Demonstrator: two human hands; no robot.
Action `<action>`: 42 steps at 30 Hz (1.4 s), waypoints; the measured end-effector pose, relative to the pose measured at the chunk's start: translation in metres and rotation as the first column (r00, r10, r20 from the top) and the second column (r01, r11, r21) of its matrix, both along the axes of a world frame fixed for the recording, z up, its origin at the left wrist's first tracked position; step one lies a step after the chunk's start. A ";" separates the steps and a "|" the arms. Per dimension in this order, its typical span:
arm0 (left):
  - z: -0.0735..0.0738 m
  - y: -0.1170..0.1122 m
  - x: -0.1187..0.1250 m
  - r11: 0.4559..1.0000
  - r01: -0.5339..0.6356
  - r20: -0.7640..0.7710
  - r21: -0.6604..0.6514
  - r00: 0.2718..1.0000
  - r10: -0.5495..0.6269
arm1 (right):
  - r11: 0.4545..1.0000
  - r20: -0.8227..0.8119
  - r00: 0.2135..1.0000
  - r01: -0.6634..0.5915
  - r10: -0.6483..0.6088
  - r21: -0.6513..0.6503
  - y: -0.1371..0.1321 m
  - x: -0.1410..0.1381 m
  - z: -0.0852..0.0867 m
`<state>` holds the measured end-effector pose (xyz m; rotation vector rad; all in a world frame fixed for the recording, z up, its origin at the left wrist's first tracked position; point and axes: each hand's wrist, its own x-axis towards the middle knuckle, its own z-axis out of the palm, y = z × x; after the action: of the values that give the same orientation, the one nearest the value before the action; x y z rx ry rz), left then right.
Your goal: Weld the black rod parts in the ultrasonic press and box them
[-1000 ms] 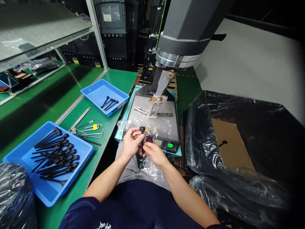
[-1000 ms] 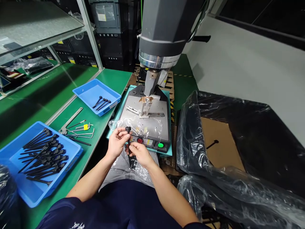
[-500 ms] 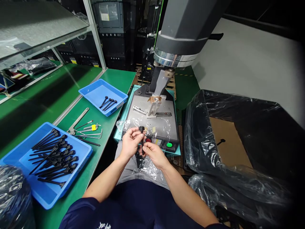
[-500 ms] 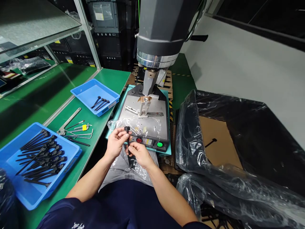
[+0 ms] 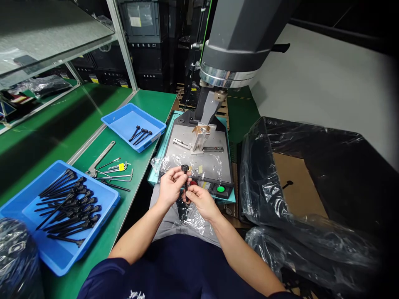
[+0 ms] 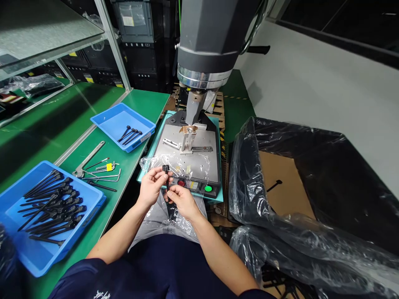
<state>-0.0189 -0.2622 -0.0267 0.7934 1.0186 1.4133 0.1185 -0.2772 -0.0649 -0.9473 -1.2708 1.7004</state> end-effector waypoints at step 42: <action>-0.003 0.003 0.002 1.000 0.014 0.038 -0.027 0.999 -0.013 | 0.994 0.064 0.992 0.113 -0.113 -0.003 -0.004 -0.010 -0.002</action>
<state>-0.0169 -0.2588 -0.0301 0.7499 1.0000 1.3956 0.1086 -0.2808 -0.0672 -1.0644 -1.2293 1.5990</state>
